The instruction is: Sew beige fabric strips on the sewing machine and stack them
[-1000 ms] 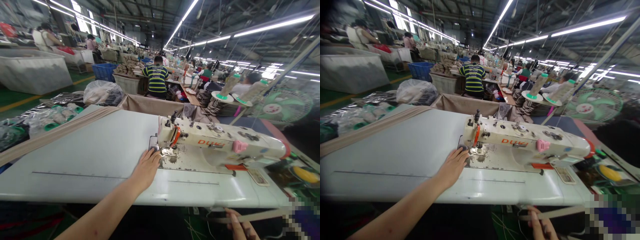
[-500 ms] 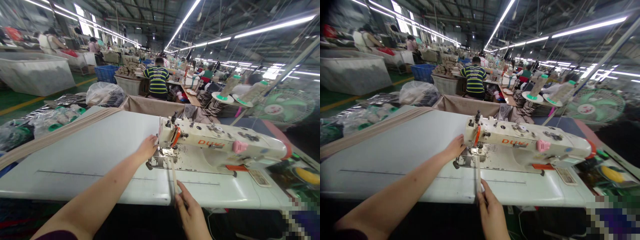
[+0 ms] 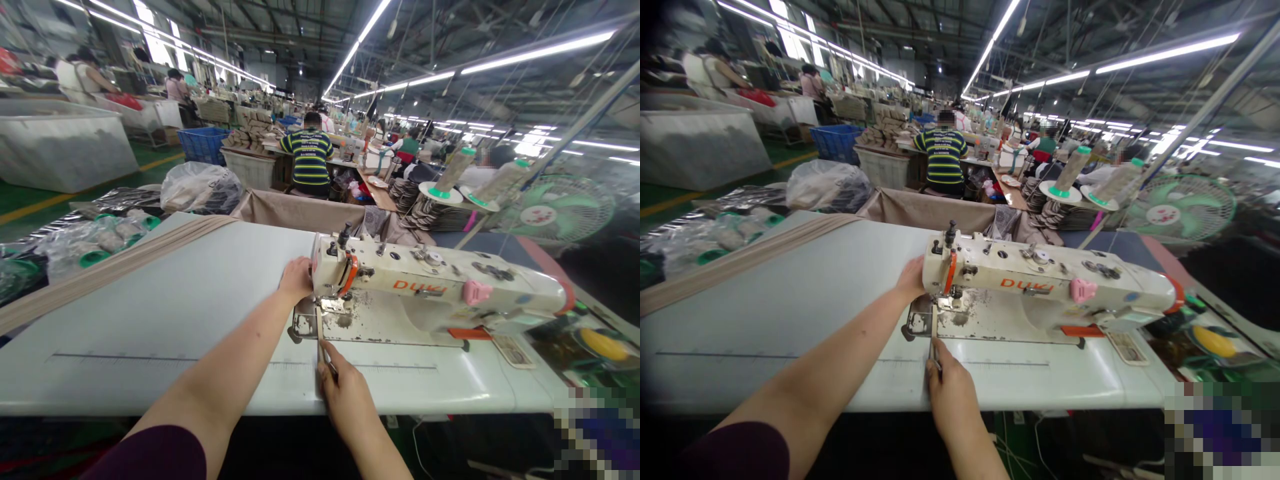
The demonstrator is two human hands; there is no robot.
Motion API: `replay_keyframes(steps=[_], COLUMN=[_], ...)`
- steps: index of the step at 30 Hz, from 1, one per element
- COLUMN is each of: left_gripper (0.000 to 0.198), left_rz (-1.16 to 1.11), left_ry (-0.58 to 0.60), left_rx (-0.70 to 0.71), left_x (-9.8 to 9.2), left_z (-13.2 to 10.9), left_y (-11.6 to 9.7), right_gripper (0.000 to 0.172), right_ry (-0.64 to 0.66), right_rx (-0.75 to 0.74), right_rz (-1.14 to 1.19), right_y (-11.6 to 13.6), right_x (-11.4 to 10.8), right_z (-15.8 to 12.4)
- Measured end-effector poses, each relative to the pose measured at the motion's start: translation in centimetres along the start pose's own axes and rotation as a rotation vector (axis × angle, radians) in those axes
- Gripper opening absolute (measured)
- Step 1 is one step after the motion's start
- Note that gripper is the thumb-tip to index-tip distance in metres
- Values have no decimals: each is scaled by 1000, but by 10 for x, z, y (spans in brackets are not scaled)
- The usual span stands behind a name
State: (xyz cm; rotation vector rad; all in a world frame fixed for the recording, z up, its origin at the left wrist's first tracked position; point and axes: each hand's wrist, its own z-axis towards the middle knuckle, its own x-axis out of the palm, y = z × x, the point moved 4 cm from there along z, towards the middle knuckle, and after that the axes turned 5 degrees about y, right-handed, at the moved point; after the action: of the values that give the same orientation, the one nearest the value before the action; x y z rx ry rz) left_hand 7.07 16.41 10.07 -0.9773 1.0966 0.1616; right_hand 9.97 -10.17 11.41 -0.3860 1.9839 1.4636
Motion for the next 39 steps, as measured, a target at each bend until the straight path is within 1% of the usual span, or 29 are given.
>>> replay_keyframes(steps=[5, 7, 9, 13, 18, 22, 25, 27, 30, 31, 35, 37, 39], left_gripper=[36, 32, 34, 47, 46, 35, 26, 20, 8, 8, 28, 35, 43], left_rz=[-16, -22, -28, -46, -93, -178, -266, -323, -419, -457, -661, -784, -900], left_ry=[55, 52, 34, 6, -7, -12, -26, -63, -138, -165, -263, -284, -290], left_rx=[78, 88, 82, 61, 30, 36, 27, -4, -77, -111, -237, -249, -235], left_x=[-3, -4, -4, -2, 0, -3, -8, -11, -15, -14, -10, -8, -10], left_z=[-7, -8, -8, -5, -2, -3, -4, -6, -10, -12, -28, -40, -54], left_y=[-4, -5, -5, -1, 3, 3, 4, 6, 12, 14, 22, 22, 20], right_gripper=[53, 53, 52, 50, 48, 47, 44, 42, 40, 39, 30, 27, 27], right_ry=[-14, -13, -14, -41, -42, -55, -74, -125, -223, -250, -310, -293, -239], right_rx=[16, 24, 39, 44, 73, 81, 11, -47, -77, -91, -207, -241, -255], right_rz=[6, 2, -2, 5, 9, 20, -4, -30, -46, -31, 73, 119, 160], right_y=[0, 0, 0, 1, 2, 2, 3, 3, 0, 0, 4, 10, 16], right_x=[1, 1, 1, 1, 2, 2, 0, -3, -8, -10, -15, -16, -15], right_z=[4, 6, 7, 7, 9, 12, 14, 12, 8, 6, 1, 1, 4])
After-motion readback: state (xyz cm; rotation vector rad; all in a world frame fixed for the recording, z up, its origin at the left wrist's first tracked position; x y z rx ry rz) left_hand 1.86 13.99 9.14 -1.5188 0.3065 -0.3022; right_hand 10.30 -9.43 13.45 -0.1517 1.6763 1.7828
